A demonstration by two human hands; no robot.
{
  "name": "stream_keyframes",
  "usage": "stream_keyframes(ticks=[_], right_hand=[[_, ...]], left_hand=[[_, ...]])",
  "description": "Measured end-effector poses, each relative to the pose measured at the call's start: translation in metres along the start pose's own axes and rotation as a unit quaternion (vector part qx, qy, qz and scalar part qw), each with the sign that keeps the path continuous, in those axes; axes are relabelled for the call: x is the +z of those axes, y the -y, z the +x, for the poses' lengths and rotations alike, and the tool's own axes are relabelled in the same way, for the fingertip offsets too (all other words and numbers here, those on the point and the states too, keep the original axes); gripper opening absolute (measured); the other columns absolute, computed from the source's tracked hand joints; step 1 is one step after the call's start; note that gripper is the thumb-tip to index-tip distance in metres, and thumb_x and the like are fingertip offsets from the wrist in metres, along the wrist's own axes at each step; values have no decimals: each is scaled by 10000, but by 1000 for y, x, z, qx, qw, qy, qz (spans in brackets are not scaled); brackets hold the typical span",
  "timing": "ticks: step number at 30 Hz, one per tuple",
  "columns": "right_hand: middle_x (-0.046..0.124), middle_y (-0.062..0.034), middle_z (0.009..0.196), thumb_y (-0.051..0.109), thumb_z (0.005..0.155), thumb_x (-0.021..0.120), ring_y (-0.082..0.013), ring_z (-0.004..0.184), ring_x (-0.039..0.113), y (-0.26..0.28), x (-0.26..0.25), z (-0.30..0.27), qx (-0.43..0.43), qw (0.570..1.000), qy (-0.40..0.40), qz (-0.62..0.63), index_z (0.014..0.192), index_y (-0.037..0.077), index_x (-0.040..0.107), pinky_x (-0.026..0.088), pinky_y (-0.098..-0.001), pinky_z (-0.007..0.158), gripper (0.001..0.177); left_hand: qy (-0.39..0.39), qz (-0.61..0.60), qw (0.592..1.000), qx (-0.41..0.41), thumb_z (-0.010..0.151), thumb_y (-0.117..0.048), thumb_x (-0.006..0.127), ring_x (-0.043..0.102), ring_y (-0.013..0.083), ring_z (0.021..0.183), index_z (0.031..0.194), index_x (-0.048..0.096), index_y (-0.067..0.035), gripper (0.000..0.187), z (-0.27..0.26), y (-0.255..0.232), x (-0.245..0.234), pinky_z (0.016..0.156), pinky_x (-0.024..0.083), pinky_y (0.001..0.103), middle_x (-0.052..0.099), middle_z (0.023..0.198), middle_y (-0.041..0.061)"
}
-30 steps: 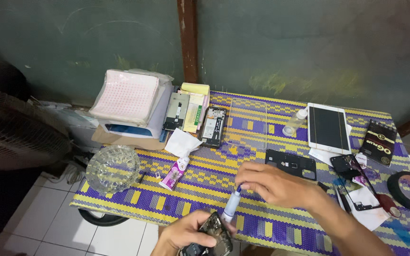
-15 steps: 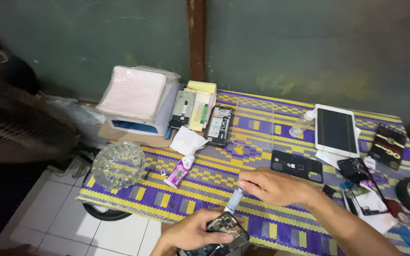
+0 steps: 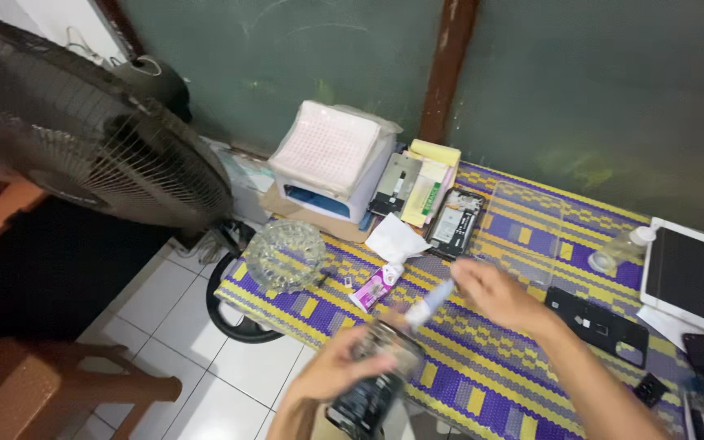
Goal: The person works on a disassembled smartphone, applying adhesive from a syringe to internal components and wiping the area with a tissue. They then place a black frame around the device and apply adhesive from a tube along the frame's edge.
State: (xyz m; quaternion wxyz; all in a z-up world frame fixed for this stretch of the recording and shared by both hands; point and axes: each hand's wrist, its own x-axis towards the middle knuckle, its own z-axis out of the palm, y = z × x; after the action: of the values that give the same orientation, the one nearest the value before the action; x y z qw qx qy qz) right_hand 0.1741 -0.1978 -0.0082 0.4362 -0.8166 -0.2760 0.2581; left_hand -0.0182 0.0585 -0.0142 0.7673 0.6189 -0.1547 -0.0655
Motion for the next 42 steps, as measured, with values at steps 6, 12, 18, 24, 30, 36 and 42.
stream_keyframes(ticks=[6, 12, 18, 24, 30, 36, 42], right_hand=[[493, -9, 676, 382, 1126, 360, -164, 596, 465, 40, 19, 66, 106, 990, -86, -40, 897, 138, 609, 363, -327, 584, 418], [536, -50, 716, 340, 1125, 355, -171, 596, 449, 46, 51, 136, 112, 985, 12, -128, 836, 112, 585, 350, -383, 609, 435], [731, -202, 938, 395, 1098, 415, -392, 848, 693, 42, 74, 171, 168, 959, -92, -211, 950, -40, 715, 538, -515, 744, 549], [726, -265, 1060, 514, 1063, 483, -460, 980, 689, 47, 77, 157, 174, 952, -125, -217, 983, -23, 711, 512, -565, 753, 589], [736, -98, 875, 190, 1034, 597, -223, 827, 676, 56, 35, 96, 67, 984, -145, -82, 888, 65, 691, 512, -382, 757, 214], [767, -23, 853, 228, 1008, 607, -93, 519, 556, 42, 11, -34, 118, 988, -95, 13, 1199, 124, 783, 511, -232, 521, 280], [702, -127, 646, 166, 895, 738, -190, 462, 634, -18, 50, -107, 119, 959, -151, 209, 1234, 2, 775, 563, -295, 448, 378]], left_hand=[[-293, -68, 953, 13, 851, -189, 736, 751, 217, 997, 1369, 623, 5, 564, -43, -37, -20, 802, 650, 368, 622, 1502, 160], [-384, -117, 914, -63, 852, -137, 731, 679, 196, 839, 1366, 675, 14, 539, -76, 10, -25, 753, 553, 327, 761, 1041, 131], [-406, -200, 886, -100, 846, -76, 695, 732, 380, 664, 1375, 635, 38, 544, -78, -7, -13, 646, 664, 509, 730, 986, 247], [-414, -147, 892, -111, 861, -90, 713, 713, 263, 886, 1360, 682, 19, 512, -65, 10, -11, 788, 579, 372, 790, 1078, 198], [-414, -138, 893, -109, 881, -69, 717, 692, 232, 876, 1242, 717, 54, 382, -36, 27, 5, 785, 564, 368, 782, 1031, 176], [-358, -190, 905, -133, 839, -79, 746, 691, 304, 683, 1296, 661, 19, 475, 11, 34, 32, 580, 601, 432, 735, 937, 229], [-235, -63, 961, -129, 843, -264, 779, 725, 172, 963, 1175, 761, -90, 375, 66, 50, 77, 864, 572, 322, 812, 1074, 73]])
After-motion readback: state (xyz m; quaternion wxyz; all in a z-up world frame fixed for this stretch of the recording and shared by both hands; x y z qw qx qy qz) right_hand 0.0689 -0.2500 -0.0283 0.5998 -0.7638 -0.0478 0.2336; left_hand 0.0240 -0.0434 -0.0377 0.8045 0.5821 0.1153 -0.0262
